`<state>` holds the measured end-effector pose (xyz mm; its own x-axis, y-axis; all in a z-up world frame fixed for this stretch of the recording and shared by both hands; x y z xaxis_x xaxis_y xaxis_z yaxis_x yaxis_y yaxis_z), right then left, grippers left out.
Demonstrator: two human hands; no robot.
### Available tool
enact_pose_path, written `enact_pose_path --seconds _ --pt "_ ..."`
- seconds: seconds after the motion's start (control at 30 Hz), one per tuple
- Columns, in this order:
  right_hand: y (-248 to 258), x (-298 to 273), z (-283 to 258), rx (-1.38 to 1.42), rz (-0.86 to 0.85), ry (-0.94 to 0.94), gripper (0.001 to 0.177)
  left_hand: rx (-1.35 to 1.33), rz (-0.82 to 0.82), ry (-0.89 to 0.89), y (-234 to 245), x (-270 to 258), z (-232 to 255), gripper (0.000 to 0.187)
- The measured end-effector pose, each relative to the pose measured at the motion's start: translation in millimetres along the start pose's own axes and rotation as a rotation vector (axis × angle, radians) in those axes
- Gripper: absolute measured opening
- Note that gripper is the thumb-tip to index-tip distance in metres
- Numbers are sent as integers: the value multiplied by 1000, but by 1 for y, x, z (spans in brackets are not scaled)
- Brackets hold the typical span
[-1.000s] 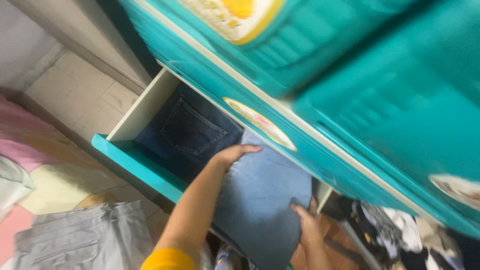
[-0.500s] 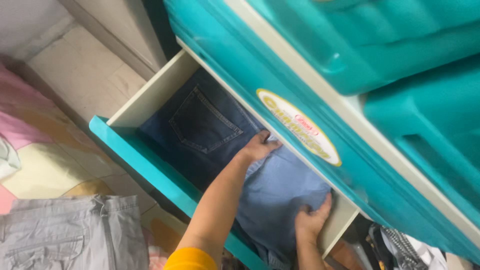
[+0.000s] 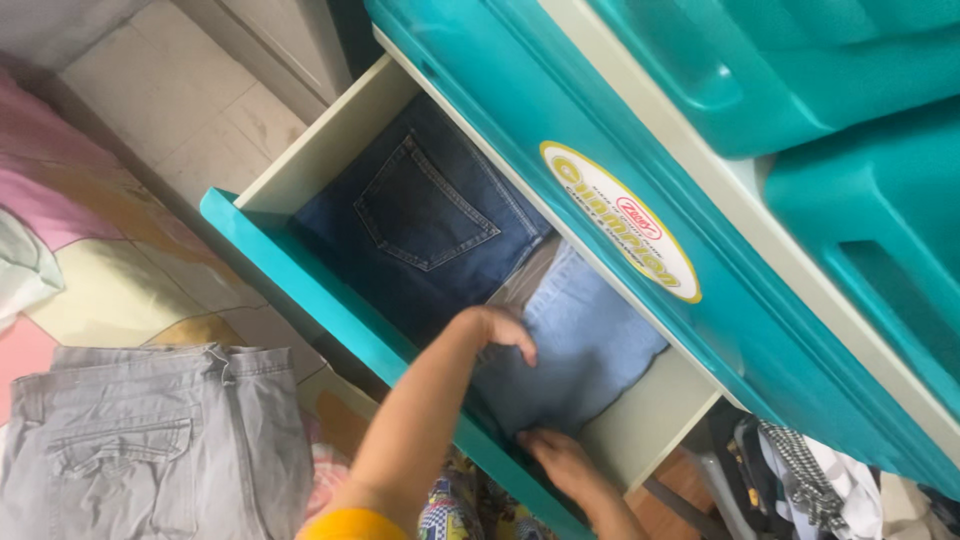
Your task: The person folds several pairs of jeans and shorts on a bed and places them into a teal plastic drawer. The person handles light blue denim shorts, gray shorts, and blue jeans, folding each item and stacking them in the drawer.
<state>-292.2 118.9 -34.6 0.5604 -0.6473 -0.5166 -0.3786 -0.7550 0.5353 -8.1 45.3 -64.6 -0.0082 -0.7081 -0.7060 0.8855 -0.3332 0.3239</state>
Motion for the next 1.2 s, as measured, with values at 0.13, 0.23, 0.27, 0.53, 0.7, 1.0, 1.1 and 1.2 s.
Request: enact_pose_path --seconds 0.13,0.23,0.27,0.53,0.7,1.0,1.1,1.2 --pt "7 19 5 -170 -205 -171 46 -214 110 170 5 9 -22 105" --pt "44 42 -27 -435 329 -127 39 -94 222 156 14 -14 -16 106" --pt "60 54 -42 -426 604 171 38 57 382 184 12 -25 -5 93" --pt "92 197 -86 -655 579 471 69 673 580 233 -75 -98 60 78" --pt "87 251 -40 -389 525 450 77 543 428 420 -80 -81 52 90" --pt "125 257 5 -522 447 402 63 643 416 298 -77 -109 56 64" --pt "141 207 28 -574 613 66 90 548 316 323 -85 -143 72 51" --pt "136 184 -3 -673 592 188 96 487 486 117 -88 -198 72 41"
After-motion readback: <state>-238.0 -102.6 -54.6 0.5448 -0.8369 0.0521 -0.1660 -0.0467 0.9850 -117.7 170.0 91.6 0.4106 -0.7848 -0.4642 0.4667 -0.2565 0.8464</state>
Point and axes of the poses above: each hand's wrist, its own x-axis towards the middle knuckle, its own y-axis out of the back of the hand, z = x × y, the point moved 1 cm from there along x, towards the middle knuckle, and after that the axes turned 15 degrees about z, right-handed, at the moved point
